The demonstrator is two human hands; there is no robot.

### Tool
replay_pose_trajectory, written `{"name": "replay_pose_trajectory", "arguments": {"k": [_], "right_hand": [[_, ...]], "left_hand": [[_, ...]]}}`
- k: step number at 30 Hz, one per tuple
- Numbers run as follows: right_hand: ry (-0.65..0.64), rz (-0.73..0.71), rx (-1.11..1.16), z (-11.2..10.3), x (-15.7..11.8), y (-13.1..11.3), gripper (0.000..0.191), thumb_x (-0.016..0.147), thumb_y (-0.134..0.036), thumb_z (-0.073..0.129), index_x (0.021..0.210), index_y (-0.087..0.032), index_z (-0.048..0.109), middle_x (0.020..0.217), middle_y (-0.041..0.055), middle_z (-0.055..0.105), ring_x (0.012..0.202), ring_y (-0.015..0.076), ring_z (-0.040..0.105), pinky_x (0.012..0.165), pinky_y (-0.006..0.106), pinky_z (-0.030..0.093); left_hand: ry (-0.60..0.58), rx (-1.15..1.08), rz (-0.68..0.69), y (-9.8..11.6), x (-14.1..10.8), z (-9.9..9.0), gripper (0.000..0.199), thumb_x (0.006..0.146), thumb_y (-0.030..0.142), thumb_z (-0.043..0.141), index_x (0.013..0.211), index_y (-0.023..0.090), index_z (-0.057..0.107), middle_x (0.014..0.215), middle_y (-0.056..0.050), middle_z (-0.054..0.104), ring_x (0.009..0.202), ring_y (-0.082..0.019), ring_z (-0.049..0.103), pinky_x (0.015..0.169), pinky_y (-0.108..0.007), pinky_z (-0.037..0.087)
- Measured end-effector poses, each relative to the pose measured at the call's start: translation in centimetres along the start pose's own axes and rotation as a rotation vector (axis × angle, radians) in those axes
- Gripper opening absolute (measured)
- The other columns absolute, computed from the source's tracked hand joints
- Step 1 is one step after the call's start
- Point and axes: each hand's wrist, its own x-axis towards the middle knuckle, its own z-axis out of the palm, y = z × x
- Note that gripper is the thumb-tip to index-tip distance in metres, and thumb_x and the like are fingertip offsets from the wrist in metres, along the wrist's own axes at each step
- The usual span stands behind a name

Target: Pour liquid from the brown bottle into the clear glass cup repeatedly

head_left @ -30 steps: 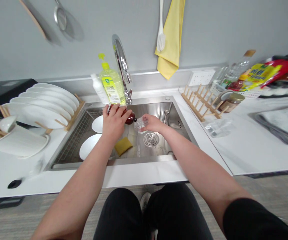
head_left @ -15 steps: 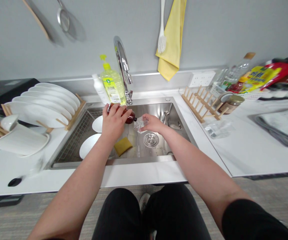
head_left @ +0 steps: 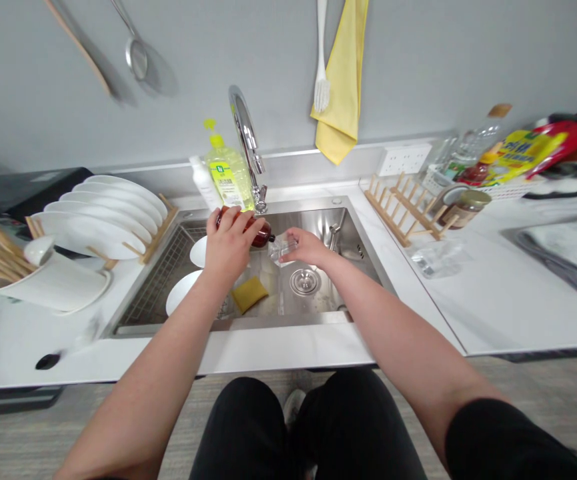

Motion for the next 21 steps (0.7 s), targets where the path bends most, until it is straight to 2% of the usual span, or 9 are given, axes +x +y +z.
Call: {"name": "replay_pose_trajectory", "arguments": {"k": [12,21], "right_hand": [[0.021,-0.031,0.104,0.1,0.1,-0.2,0.058,0.059,-0.031,0.108,0.106,-0.026,0.075,0.104,0.001,0.079,0.099,0.0262,0.075,0.093,0.041,0.062],[0.041,-0.057,0.192,0.3,0.0,-0.3,0.059,0.059,-0.031,0.11,0.107,-0.027,0.076,0.102,0.0012,0.079,0.101,0.0275,0.075,0.094,0.043,0.063]], "left_hand": [[-0.016,0.107,0.064,0.2,1.0,-1.4,0.047,0.11,0.016,0.051,0.151,0.032,0.067,0.158,-0.009,0.069,0.158,-0.036,0.049,0.137,-0.068,0.028],[-0.008,0.11,0.088,-0.2,1.8,-2.0,0.055,0.102,0.013,0.06,0.15,0.036,0.069,0.157,-0.008,0.07,0.158,-0.038,0.051,0.136,-0.07,0.03]]}}
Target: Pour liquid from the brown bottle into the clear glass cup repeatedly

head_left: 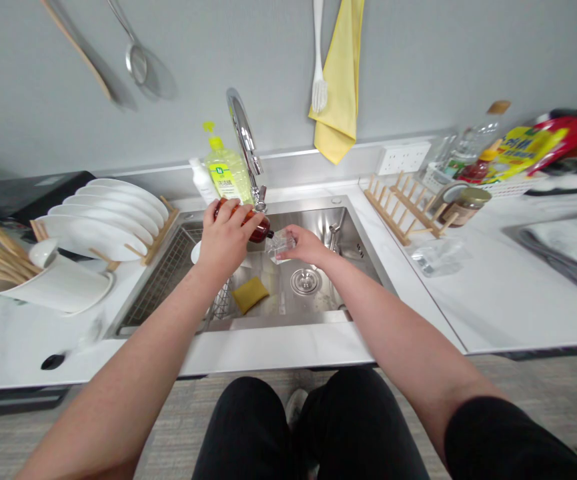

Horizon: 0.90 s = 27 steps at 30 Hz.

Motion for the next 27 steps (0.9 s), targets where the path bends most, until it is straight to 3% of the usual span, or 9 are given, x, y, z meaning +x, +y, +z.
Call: {"name": "replay_pose_trajectory", "arguments": {"k": [6,27], "right_hand": [[0.004,-0.006,0.02,0.0,-0.1,-0.5,0.059,0.061,-0.031,0.109,0.109,-0.026,0.075,0.106,0.0023,0.079,0.102,0.0274,0.076,0.095,0.043,0.063],[0.007,0.01,0.033,0.2,-0.1,-1.0,0.063,0.062,-0.028,0.109,0.115,-0.027,0.075,0.112,0.004,0.081,0.108,0.0297,0.076,0.099,0.047,0.065]], "left_hand": [[0.01,-0.033,0.031,0.0,0.7,-0.7,0.055,0.1,0.011,0.061,0.148,0.036,0.07,0.157,-0.009,0.07,0.159,-0.039,0.051,0.136,-0.074,0.03],[-0.049,-0.096,0.039,0.1,1.5,-2.5,0.04,0.112,0.02,0.052,0.146,0.034,0.066,0.16,-0.002,0.068,0.16,-0.031,0.045,0.141,-0.069,0.02]]}}
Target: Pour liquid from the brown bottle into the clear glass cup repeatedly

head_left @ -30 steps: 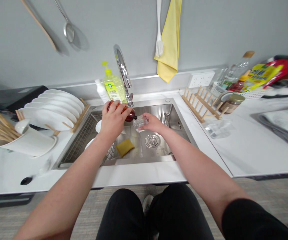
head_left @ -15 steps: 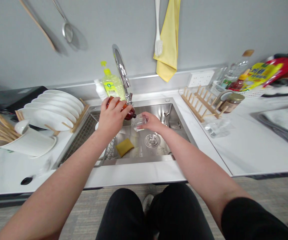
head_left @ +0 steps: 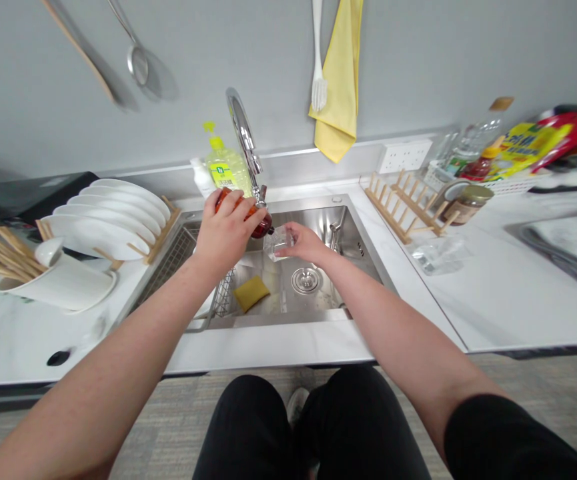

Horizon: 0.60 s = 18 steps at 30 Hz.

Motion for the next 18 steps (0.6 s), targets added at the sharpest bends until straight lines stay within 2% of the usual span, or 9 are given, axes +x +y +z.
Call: {"name": "replay_pose_trajectory", "arguments": {"k": [9,18], "right_hand": [[-0.028,-0.046,0.042,0.1,0.4,1.1,0.069,0.062,-0.038,0.108,0.121,-0.026,0.073,0.117,0.0035,0.081,0.105,0.0254,0.076,0.1,0.043,0.063],[-0.024,-0.037,0.055,0.1,0.1,0.6,0.07,0.061,-0.04,0.108,0.121,-0.026,0.073,0.114,0.0034,0.08,0.102,0.025,0.075,0.097,0.042,0.063]], "left_hand": [[-0.041,-0.03,-0.005,0.6,0.4,-0.9,0.033,0.112,0.02,0.054,0.14,0.032,0.066,0.159,-0.003,0.068,0.158,-0.03,0.046,0.141,-0.072,0.019],[-0.013,0.083,0.078,0.4,0.6,-1.0,0.037,0.112,0.019,0.051,0.143,0.031,0.067,0.158,-0.006,0.068,0.162,-0.03,0.045,0.142,-0.068,0.022]]}}
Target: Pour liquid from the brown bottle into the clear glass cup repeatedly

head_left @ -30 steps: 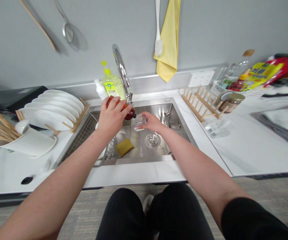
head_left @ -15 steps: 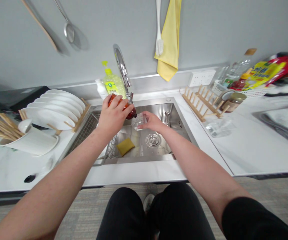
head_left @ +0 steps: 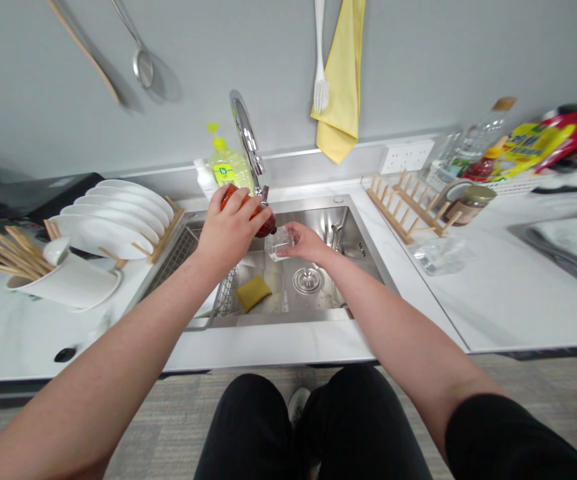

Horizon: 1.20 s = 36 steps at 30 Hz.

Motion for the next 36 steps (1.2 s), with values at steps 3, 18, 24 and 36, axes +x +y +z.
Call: {"name": "replay_pose_trajectory", "arguments": {"k": [3,18,24,36], "right_hand": [[-0.003,-0.001,0.019,0.1,-0.1,-0.3,0.068,0.062,-0.036,0.108,0.119,-0.026,0.073,0.113,0.0035,0.081,0.101,0.0252,0.075,0.096,0.042,0.063],[-0.004,-0.005,0.034,0.0,0.0,-0.3,0.069,0.063,-0.036,0.108,0.12,-0.027,0.071,0.114,0.0025,0.08,0.103,0.0253,0.076,0.1,0.044,0.064],[-0.014,0.018,0.093,0.1,-0.1,-0.8,0.07,0.061,-0.034,0.108,0.119,-0.027,0.071,0.115,0.0018,0.081,0.107,0.0263,0.076,0.105,0.045,0.063],[-0.019,0.002,0.095,0.1,-0.1,-0.7,0.071,0.061,-0.037,0.108,0.12,-0.028,0.071,0.116,0.0021,0.08,0.107,0.026,0.076,0.104,0.045,0.064]], "left_hand": [[0.008,0.001,0.006,0.1,0.1,-0.2,0.036,0.113,0.019,0.05,0.141,0.032,0.069,0.157,-0.006,0.069,0.163,-0.032,0.045,0.141,-0.068,0.023],[-0.049,-0.113,-0.005,0.7,1.3,-2.0,0.034,0.111,0.02,0.053,0.14,0.029,0.069,0.146,-0.007,0.074,0.157,-0.029,0.047,0.142,-0.069,0.021],[-0.063,-0.122,0.013,0.7,1.7,-2.4,0.033,0.112,0.02,0.051,0.138,0.029,0.07,0.147,-0.007,0.073,0.157,-0.03,0.047,0.142,-0.07,0.02],[-0.092,-0.182,0.023,0.8,2.1,-3.0,0.036,0.113,0.02,0.046,0.137,0.031,0.071,0.143,-0.005,0.074,0.157,-0.027,0.048,0.144,-0.068,0.017]]}}
